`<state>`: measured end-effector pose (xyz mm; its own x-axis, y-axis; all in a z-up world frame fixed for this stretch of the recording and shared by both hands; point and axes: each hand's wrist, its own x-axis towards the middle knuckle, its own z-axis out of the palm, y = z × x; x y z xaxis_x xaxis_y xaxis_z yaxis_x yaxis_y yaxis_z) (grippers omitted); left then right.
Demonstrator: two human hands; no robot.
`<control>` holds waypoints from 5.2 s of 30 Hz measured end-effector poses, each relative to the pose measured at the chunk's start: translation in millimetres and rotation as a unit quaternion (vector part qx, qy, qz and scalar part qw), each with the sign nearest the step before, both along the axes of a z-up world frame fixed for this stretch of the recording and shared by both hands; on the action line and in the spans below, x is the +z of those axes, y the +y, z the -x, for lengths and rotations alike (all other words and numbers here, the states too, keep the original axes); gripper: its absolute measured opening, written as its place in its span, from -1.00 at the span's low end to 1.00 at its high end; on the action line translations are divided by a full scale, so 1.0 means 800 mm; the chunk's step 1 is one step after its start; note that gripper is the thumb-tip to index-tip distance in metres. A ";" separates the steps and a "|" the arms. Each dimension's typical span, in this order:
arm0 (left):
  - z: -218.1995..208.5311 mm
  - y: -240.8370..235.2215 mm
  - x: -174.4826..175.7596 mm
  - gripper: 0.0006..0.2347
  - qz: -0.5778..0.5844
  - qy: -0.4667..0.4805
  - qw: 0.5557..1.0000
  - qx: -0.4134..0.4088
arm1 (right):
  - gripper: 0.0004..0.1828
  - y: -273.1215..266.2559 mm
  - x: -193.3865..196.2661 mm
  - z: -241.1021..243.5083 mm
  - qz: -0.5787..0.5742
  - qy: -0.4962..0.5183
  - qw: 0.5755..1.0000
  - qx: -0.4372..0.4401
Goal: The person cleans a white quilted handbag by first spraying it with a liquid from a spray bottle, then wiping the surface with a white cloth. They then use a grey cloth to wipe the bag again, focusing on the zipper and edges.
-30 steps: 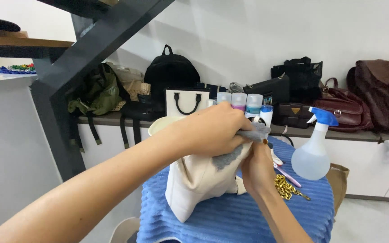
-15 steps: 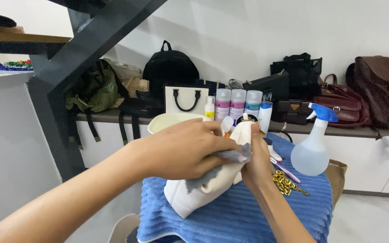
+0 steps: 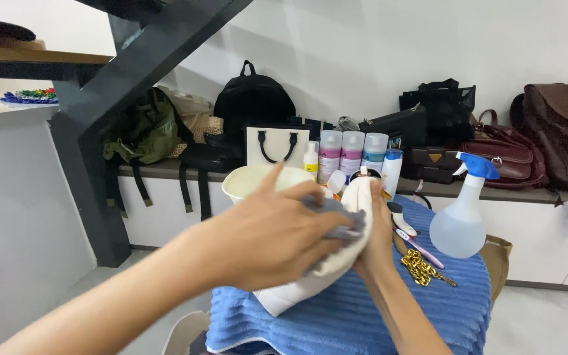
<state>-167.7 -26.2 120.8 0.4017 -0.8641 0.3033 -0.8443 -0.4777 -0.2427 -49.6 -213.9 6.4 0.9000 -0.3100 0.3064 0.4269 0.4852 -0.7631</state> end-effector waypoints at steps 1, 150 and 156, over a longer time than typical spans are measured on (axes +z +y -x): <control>-0.001 -0.011 -0.003 -0.57 0.001 0.000 1.000 0.000 | -0.46 0.002 -0.001 0.002 0.001 0.000 1.000 0.000; -0.199 -0.019 -0.165 -0.77 0.197 0.363 0.903 0.116 | -0.64 -0.158 -0.107 -0.037 0.639 0.038 0.761 -0.110; -0.196 -0.028 -0.161 -0.79 0.171 0.352 0.909 0.139 | -0.62 -0.180 -0.120 -0.042 0.470 0.105 0.872 -0.085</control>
<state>-11.3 -48.6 -8.1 0.7894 -0.6025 0.1174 -0.5672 -0.6428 0.5150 -16.0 -357.7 -89.5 0.9327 -0.1453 0.3302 0.2339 -0.4534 -0.8601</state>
